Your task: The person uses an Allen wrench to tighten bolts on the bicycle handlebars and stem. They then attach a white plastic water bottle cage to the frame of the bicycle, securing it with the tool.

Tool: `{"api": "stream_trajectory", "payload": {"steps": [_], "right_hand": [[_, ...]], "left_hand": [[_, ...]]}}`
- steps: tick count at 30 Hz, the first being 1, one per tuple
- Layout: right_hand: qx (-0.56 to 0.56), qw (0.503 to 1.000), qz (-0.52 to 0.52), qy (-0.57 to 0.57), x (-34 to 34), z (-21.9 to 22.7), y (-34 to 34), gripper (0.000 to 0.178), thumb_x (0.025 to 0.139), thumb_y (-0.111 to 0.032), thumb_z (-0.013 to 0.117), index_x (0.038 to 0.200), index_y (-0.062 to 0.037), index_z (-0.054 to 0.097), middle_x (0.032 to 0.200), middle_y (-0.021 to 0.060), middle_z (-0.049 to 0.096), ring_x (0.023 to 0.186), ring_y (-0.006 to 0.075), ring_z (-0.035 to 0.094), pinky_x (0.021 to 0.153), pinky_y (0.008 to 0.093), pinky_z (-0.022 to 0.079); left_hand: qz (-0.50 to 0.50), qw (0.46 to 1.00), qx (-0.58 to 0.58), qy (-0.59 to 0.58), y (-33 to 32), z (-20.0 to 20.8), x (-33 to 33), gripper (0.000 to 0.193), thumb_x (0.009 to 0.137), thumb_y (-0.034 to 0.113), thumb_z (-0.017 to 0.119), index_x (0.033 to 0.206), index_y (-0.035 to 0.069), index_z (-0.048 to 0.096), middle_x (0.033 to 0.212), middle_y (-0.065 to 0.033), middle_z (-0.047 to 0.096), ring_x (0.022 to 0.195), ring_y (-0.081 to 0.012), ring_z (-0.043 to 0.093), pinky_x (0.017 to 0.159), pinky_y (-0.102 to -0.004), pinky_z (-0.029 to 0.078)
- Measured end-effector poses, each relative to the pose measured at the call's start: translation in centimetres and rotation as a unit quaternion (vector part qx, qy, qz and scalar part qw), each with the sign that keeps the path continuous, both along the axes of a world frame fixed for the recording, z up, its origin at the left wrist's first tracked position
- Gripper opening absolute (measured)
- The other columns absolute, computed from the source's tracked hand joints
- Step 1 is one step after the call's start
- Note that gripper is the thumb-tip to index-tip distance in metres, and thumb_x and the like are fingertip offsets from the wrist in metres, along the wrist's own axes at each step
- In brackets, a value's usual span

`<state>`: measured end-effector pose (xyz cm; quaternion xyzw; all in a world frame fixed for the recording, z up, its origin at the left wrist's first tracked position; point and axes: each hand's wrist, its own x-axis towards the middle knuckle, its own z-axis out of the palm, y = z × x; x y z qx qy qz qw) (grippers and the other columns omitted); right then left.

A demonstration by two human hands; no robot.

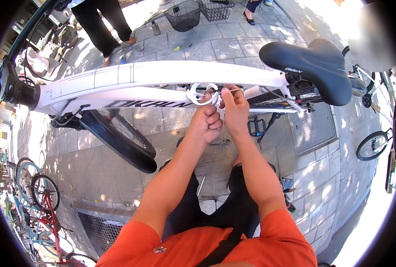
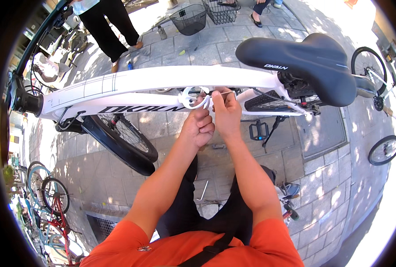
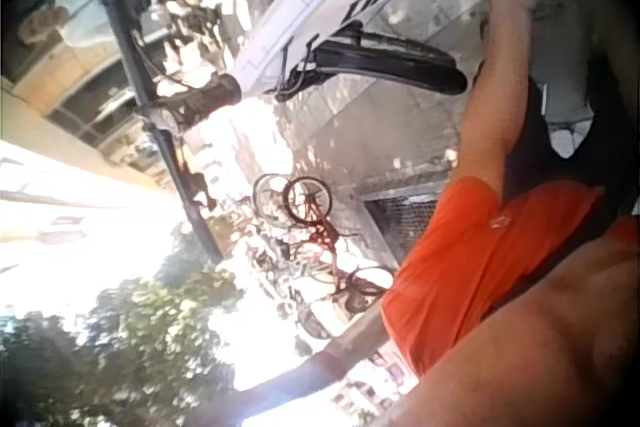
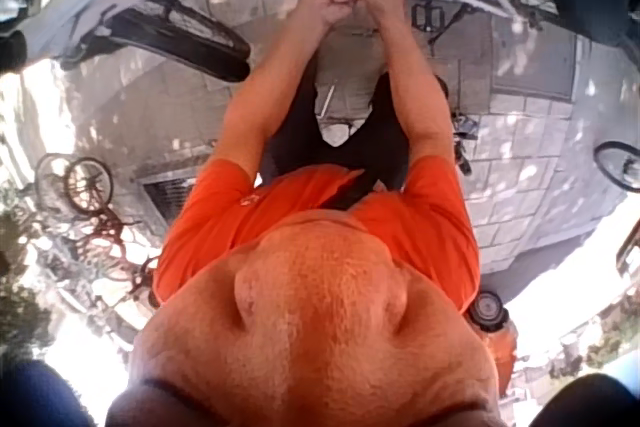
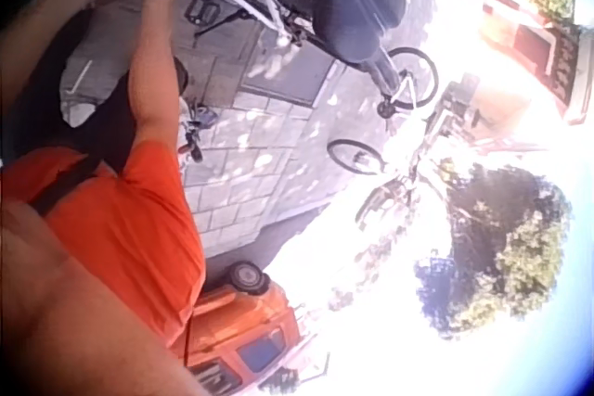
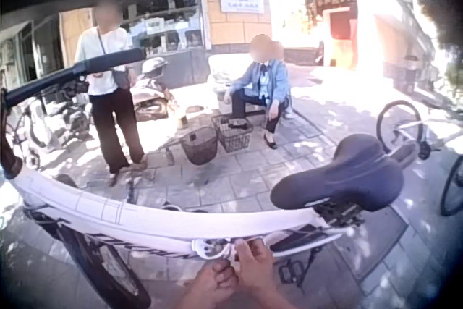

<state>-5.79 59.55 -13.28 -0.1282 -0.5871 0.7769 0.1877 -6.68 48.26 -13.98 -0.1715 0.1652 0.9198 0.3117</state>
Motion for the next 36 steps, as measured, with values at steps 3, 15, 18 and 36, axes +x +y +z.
{"api": "stream_trajectory", "payload": {"steps": [3, 15, 18, 36], "right_hand": [[-0.087, 0.996, -0.012, 0.033, 0.6, -0.5, -0.1, 0.022, 0.106, -0.019, 0.066, 0.114, -0.0004, 0.074, 0.088, -0.0014, 0.065, 0.076, 0.0067, 0.056, 0.069, 0.0236, 0.047], [0.003, 0.995, -0.099, -0.023, -1.3, -1.2, -0.2, 0.033, 0.098, -0.026, 0.079, 0.077, -0.0061, 0.064, 0.067, -0.0025, 0.058, 0.059, 0.0056, 0.049, 0.052, 0.0248, 0.037], [-0.013, 0.997, -0.073, -0.018, -1.2, -0.7, -0.5, 0.026, 0.099, -0.023, 0.077, 0.082, -0.0067, 0.065, 0.072, -0.0017, 0.061, 0.06, 0.0067, 0.052, 0.055, 0.0236, 0.04], [-0.01, 0.997, -0.082, 0.01, -0.9, -1.5, -0.2, 0.028, 0.102, -0.024, 0.073, 0.084, -0.004, 0.065, 0.075, -0.001, 0.064, 0.066, 0.005, 0.054, 0.058, 0.0234, 0.044]], "left_hand": [[0.007, 1.0, -0.029, 0.007, 0.6, 0.3, 0.3, 0.012, 0.109, 0.034, 0.06, 0.119, 0.029, 0.058, 0.061, 0.0117, 0.045, 0.042, -0.0018, 0.038, 0.034, -0.0199, 0.028], [-0.007, 1.0, 0.007, 0.028, 0.5, -0.5, 0.1, 0.022, 0.11, 0.035, 0.056, 0.132, 0.035, 0.058, 0.059, 0.0133, 0.046, 0.043, -0.0025, 0.042, 0.036, -0.0221, 0.031], [-0.006, 1.0, 0.004, 0.025, 0.3, -0.9, -0.1, 0.02, 0.109, 0.037, 0.058, 0.129, 0.035, 0.059, 0.059, 0.0135, 0.046, 0.043, -0.0024, 0.042, 0.037, -0.022, 0.031], [-0.012, 0.999, -0.038, 0.031, 0.6, 0.1, 0.6, 0.02, 0.109, 0.039, 0.058, 0.129, 0.035, 0.059, 0.059, 0.0132, 0.044, 0.046, -0.0021, 0.04, 0.039, -0.0215, 0.03]]}}
